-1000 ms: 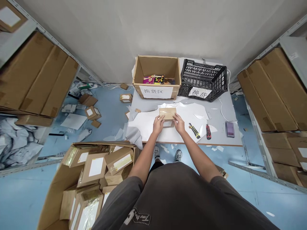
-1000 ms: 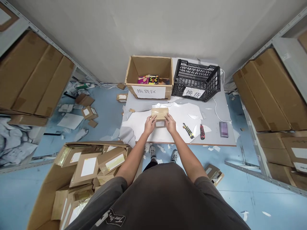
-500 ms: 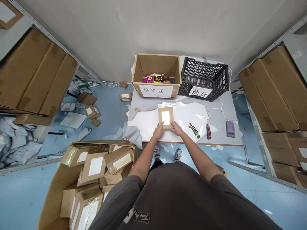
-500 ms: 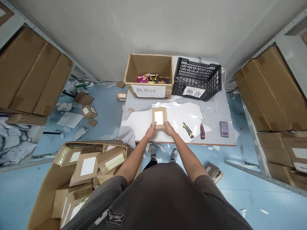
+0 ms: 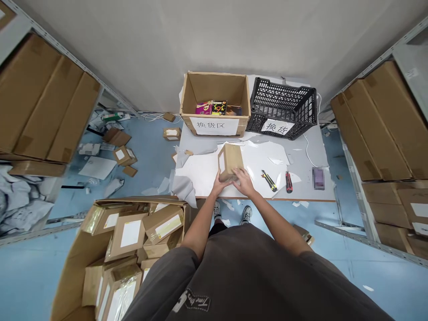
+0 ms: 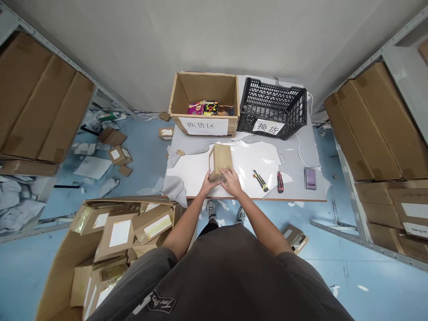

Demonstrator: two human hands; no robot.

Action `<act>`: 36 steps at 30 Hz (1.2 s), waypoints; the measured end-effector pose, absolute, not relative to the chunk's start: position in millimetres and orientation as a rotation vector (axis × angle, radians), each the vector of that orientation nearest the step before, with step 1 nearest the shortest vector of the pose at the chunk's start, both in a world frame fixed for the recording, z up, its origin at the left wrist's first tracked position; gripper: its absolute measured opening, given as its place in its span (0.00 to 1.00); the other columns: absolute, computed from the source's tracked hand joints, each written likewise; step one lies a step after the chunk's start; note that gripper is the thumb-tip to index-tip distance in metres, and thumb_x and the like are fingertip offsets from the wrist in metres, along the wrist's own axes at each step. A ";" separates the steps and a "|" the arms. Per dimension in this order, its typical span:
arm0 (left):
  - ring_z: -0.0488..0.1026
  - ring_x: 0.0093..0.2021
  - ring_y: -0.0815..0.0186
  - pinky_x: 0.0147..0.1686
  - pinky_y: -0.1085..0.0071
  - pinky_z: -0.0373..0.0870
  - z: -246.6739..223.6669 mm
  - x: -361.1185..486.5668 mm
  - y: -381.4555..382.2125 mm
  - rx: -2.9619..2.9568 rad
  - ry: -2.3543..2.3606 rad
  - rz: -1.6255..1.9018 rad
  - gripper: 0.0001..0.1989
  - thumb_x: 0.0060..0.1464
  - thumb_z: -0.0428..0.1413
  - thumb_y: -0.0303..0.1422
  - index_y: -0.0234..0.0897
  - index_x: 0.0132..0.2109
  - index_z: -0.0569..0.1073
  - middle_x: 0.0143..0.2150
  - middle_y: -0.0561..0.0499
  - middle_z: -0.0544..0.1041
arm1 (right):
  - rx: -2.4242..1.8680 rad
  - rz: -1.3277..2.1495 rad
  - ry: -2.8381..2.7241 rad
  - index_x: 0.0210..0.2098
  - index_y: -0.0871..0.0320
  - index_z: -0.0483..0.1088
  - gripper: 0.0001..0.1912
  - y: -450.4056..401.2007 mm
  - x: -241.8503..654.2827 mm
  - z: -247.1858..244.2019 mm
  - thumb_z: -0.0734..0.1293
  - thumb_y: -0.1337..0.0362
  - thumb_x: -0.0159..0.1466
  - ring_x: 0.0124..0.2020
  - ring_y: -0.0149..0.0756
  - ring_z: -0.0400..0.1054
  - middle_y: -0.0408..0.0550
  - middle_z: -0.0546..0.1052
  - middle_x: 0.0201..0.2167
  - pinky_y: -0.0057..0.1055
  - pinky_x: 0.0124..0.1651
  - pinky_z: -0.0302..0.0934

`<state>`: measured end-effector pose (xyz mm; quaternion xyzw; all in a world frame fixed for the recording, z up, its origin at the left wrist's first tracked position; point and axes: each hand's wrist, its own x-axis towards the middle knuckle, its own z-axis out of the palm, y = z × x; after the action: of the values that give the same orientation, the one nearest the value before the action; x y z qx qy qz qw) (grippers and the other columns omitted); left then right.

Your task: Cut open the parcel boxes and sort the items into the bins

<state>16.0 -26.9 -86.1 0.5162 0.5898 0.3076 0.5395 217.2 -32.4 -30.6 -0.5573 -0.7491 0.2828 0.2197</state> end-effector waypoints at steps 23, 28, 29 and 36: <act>0.55 0.81 0.43 0.79 0.50 0.58 -19.8 -7.9 38.3 2.146 1.447 0.085 0.37 0.62 0.67 0.42 0.44 0.75 0.71 0.80 0.44 0.62 | -2.569 0.876 -1.667 0.68 0.64 0.71 0.24 -48.7 373.9 -73.0 0.62 0.66 0.75 0.66 0.52 0.68 0.64 0.75 0.66 0.41 0.69 0.62; 0.60 0.79 0.43 0.78 0.52 0.59 -36.6 -19.9 128.8 2.069 1.316 0.043 0.48 0.53 0.72 0.38 0.44 0.78 0.66 0.81 0.43 0.61 | -2.661 0.889 -1.578 0.62 0.60 0.74 0.18 -35.0 399.9 -105.8 0.66 0.64 0.75 0.64 0.52 0.66 0.66 0.75 0.63 0.38 0.60 0.62; 0.63 0.77 0.45 0.77 0.53 0.60 -43.2 -22.1 141.9 2.023 1.272 0.038 0.48 0.53 0.72 0.38 0.44 0.78 0.66 0.80 0.44 0.63 | -2.631 0.906 -1.557 0.61 0.60 0.74 0.17 -33.0 401.5 -108.9 0.67 0.64 0.74 0.64 0.51 0.66 0.66 0.75 0.63 0.38 0.59 0.62; 0.73 0.67 0.47 0.70 0.53 0.69 -68.0 -17.7 125.8 1.867 1.481 0.199 0.46 0.42 0.77 0.32 0.41 0.69 0.74 0.67 0.43 0.75 | -2.390 0.974 -1.472 0.66 0.58 0.63 0.23 -14.0 396.7 -73.5 0.64 0.64 0.74 0.51 0.46 0.75 0.59 0.82 0.54 0.37 0.53 0.66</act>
<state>-17.7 125.8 -68.0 0.7265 0.5762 0.0773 0.3664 396.7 -14.0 -73.5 -0.8014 -0.4938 0.3266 0.0853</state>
